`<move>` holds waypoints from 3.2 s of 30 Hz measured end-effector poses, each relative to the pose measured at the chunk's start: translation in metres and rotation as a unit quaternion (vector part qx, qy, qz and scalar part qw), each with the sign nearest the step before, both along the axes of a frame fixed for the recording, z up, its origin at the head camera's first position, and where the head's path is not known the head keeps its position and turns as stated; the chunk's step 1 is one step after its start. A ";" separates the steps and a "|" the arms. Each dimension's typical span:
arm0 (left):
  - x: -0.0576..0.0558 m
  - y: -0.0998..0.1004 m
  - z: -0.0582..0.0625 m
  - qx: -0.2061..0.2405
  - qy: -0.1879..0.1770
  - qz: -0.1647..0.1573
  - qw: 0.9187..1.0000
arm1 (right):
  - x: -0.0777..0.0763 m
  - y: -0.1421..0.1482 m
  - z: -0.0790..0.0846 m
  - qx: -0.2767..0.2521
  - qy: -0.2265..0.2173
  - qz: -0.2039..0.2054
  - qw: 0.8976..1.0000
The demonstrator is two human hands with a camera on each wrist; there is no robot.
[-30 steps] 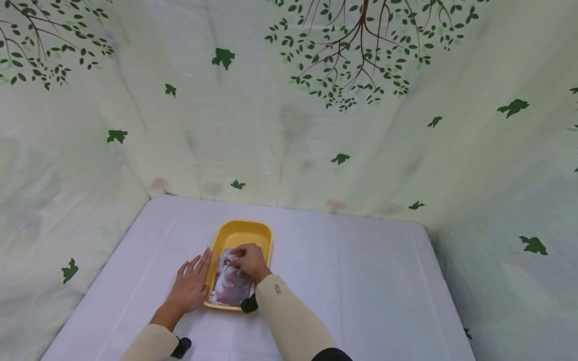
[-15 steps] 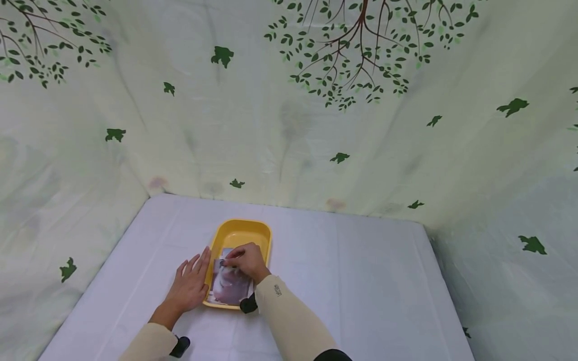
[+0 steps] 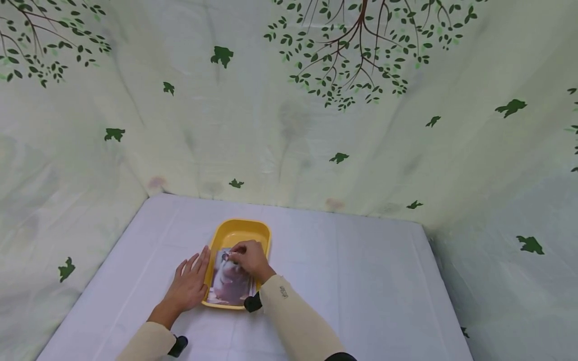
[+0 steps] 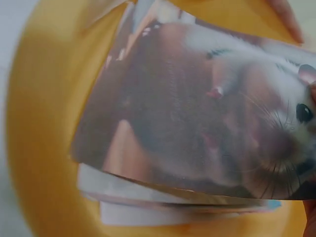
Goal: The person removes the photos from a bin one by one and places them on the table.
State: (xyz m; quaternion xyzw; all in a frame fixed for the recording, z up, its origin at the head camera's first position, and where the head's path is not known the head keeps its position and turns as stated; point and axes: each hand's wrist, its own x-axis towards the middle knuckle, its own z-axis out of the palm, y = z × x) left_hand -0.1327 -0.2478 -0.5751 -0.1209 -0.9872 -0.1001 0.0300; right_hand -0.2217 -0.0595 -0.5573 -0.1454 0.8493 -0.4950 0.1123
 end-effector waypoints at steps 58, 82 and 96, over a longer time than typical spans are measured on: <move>-0.004 -0.001 -0.001 -0.010 -0.038 -0.008 0.999 | -0.066 0.180 -0.020 0.004 -0.056 -0.102 0.993; -0.003 0.001 0.005 -0.024 -0.051 0.001 0.998 | -0.068 0.150 -0.004 0.153 0.003 -0.100 0.983; -0.003 0.000 0.002 -0.021 -0.046 0.000 0.999 | -0.039 0.100 0.021 0.023 0.036 -0.040 0.998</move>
